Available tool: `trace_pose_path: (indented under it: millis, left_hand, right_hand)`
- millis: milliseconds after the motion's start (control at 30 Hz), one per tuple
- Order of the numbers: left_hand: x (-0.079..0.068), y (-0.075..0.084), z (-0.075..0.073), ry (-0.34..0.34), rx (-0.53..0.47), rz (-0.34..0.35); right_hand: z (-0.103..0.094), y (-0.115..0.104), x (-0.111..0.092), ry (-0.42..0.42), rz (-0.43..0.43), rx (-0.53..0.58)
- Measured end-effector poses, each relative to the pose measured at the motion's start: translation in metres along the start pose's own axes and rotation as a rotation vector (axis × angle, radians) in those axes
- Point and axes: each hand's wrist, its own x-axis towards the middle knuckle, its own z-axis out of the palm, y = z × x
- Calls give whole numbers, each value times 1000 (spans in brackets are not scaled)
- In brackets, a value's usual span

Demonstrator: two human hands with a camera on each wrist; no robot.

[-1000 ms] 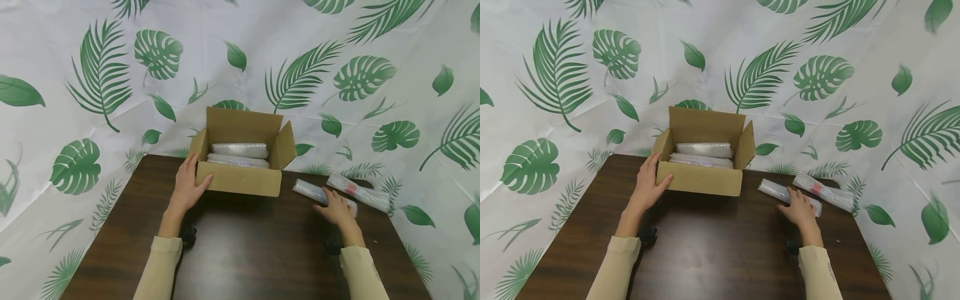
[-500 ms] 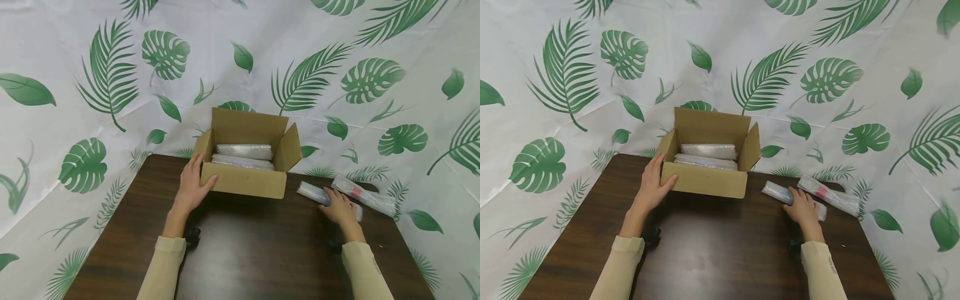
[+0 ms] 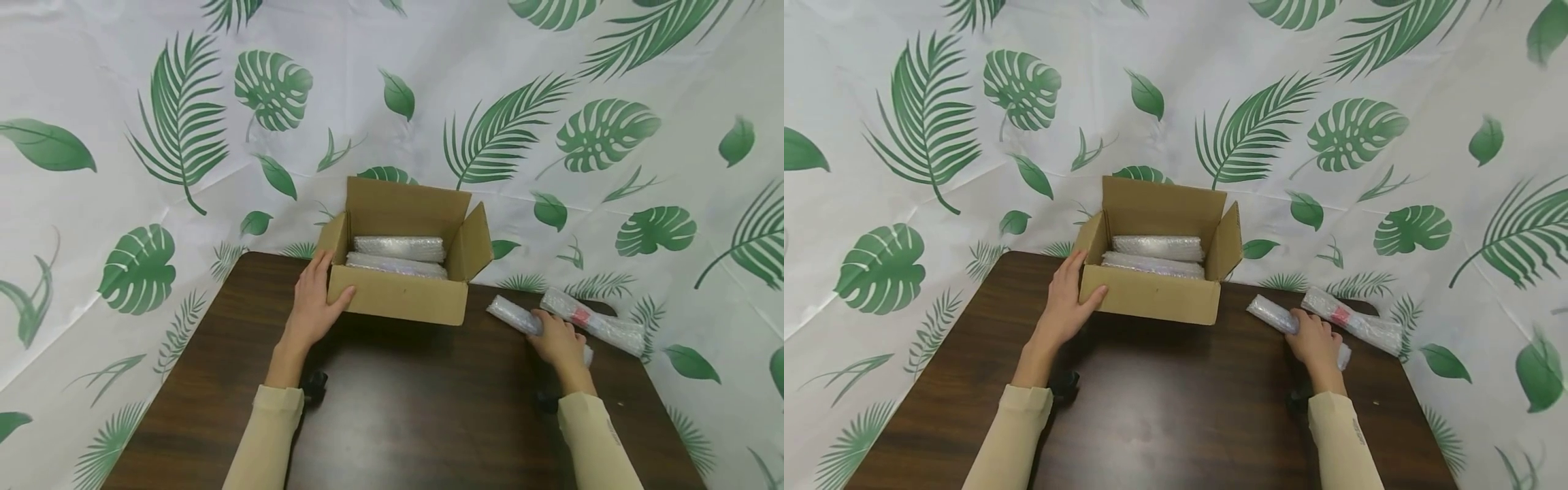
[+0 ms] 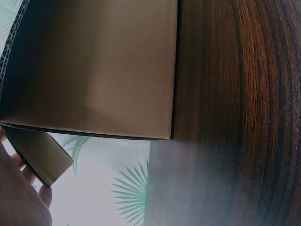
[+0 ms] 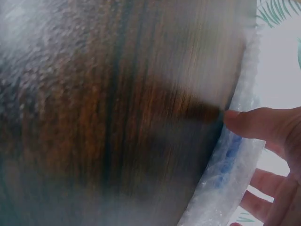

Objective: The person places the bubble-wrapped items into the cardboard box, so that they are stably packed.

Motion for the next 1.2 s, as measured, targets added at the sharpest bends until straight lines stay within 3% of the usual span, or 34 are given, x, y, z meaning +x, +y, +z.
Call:
trace_pose_path:
  millis: [300, 600, 1200]
  left_hand:
    - [-1, 0, -1, 9, -8, 1]
    - [-1, 1, -2, -7, -10, -2]
    - [0, 0, -3, -14, -10, -8]
  right_hand:
    - [-10, 2, -4, 65, -16, 26]
    - [-45, -13, -16, 146, 67, 32]
    - [-121, -72, -30, 400, -74, 78]
